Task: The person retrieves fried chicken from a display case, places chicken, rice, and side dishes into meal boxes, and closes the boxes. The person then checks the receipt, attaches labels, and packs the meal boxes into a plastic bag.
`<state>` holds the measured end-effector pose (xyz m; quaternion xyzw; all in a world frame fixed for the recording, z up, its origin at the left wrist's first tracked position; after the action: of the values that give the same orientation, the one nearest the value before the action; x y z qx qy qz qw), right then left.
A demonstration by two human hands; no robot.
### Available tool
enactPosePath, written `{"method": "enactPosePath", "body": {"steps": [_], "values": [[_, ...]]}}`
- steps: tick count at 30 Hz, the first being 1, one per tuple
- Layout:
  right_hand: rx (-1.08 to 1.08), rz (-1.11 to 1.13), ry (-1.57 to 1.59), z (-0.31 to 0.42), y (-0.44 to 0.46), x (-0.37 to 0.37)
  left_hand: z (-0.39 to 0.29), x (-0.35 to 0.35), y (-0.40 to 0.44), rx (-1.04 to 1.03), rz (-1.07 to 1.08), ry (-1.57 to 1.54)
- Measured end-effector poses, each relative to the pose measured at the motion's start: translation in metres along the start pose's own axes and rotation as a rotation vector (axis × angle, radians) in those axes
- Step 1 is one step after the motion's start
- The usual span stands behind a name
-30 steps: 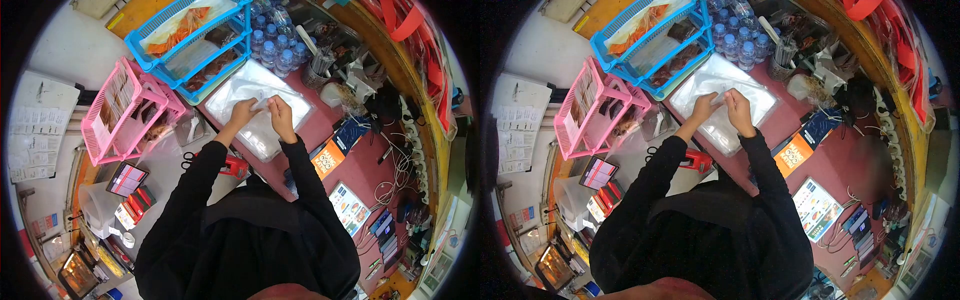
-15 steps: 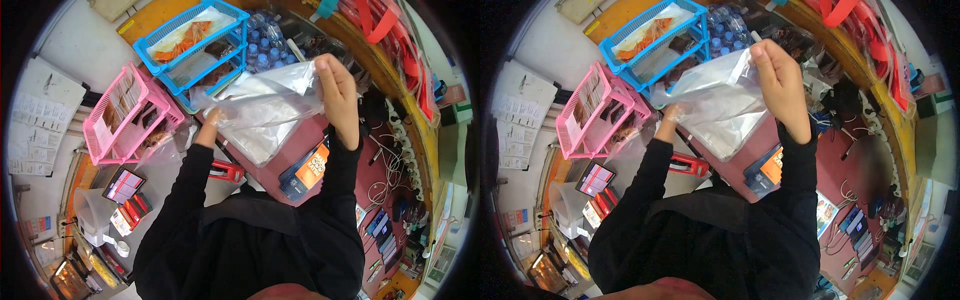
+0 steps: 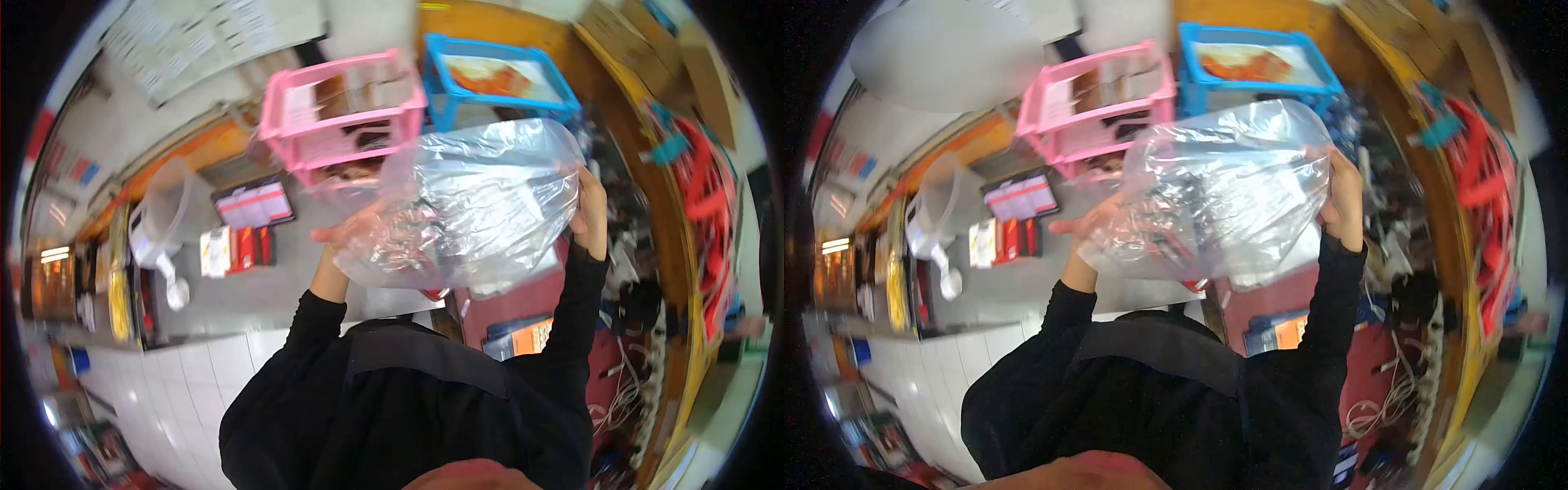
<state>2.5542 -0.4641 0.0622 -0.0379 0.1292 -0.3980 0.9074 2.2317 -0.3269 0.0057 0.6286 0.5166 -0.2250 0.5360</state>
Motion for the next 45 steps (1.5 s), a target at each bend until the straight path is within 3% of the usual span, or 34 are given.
{"method": "enactPosePath", "body": {"steps": [1,2,3,4,5,7,10,11,13,14,15,17,20,21,23,25,29,31,35,37,38,40,41,43,45], "values": [[-0.009,0.065,-0.013,-0.009,0.014,-0.001,-0.006,-0.015,-0.018,-0.027,0.06,-0.003],[-0.094,0.321,-0.027,-0.02,0.032,-0.008,-0.011,0.01,-0.053,0.057,-0.164,0.282],[-0.095,0.376,-0.063,-0.026,0.036,-0.04,-0.023,0.024,-0.086,0.131,-0.412,0.561],[-0.093,0.432,-0.1,-0.032,0.04,-0.072,-0.03,-0.008,-0.096,0.148,-0.521,0.678],[-0.005,0.284,-0.144,-0.036,0.032,-0.106,-0.034,-0.022,-0.116,0.069,-0.571,0.723],[0.015,0.363,-0.224,-0.056,0.03,-0.168,-0.031,-0.043,-0.163,0.004,-0.718,0.804],[0.199,0.576,-0.247,-0.108,0.021,-0.258,-0.019,-0.069,-0.234,-0.282,-0.882,0.816],[0.205,0.601,-0.304,-0.122,0.002,-0.29,-0.011,-0.068,-0.266,-0.323,-1.099,0.817],[0.385,0.775,-0.631,-0.162,-0.023,-0.347,0.013,-0.076,-0.326,-0.43,-1.464,0.78],[0.804,0.688,-0.706,-0.169,-0.052,-0.371,0.027,-0.082,-0.348,-0.493,-1.602,0.753],[1.22,0.549,-0.724,-0.175,-0.095,-0.388,0.045,-0.085,-0.364,-0.63,-1.577,0.781],[1.347,0.571,-0.879,-0.171,-0.183,-0.411,0.061,-0.131,-0.362,-0.897,-1.491,0.666],[1.187,1.11,-0.684,-0.211,-0.275,-0.416,0.095,-0.141,-0.389,-1.129,-1.512,0.629],[1.114,1.267,-0.611,-0.224,-0.301,-0.414,0.108,-0.14,-0.402,-1.219,-1.611,0.614],[0.444,1.812,-0.647,-0.249,-0.358,-0.407,0.127,-0.142,-0.417,-1.329,-1.718,0.59],[0.284,2.08,-0.52,-0.246,-0.41,-0.393,0.142,-0.144,-0.425,-1.37,-1.916,0.611],[0.192,2.172,-0.436,-0.277,-0.447,-0.386,0.15,-0.162,-0.405,-1.646,-1.899,0.46],[-0.528,2.298,-0.278,-0.298,-0.458,-0.378,0.15,-0.184,-0.402,-1.589,-2.063,0.503],[-0.453,2.09,-0.449,-0.329,-0.431,-0.393,0.175,-0.172,-0.436,-1.423,-2.22,0.749],[0.375,1.859,-0.338,-0.309,-0.403,-0.422,0.184,-0.2,-0.447,-1.133,-2.718,1.124],[0.377,1.854,-0.334,-0.307,-0.396,-0.427,0.188,-0.209,-0.451,-1.132,-2.8,1.166],[0.848,1.504,-0.493,-0.279,-0.37,-0.431,0.204,-0.225,-0.463,-1.22,-2.925,1.262],[0.85,1.499,-0.498,-0.276,-0.355,-0.437,0.212,-0.234,-0.474,-1.326,-2.962,1.323],[0.921,1.405,-0.676,-0.276,-0.321,-0.441,0.224,-0.263,-0.485,-1.222,-3.095,1.342],[0.97,1.426,-0.653,-0.273,-0.313,-0.434,0.227,-0.28,-0.491,-1.154,-3.145,1.386]]}}
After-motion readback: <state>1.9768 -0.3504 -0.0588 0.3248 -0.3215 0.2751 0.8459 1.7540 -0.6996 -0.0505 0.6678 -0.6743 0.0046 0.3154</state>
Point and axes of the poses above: each hand's wrist, its own y-axis towards the middle knuckle, its own x-axis out of the back of the hand, z = x × y, the point moved 6 cm from there along y, towards the middle knuckle, and after that the axes turned 10 degrees about -y, right-handed, at the moved point
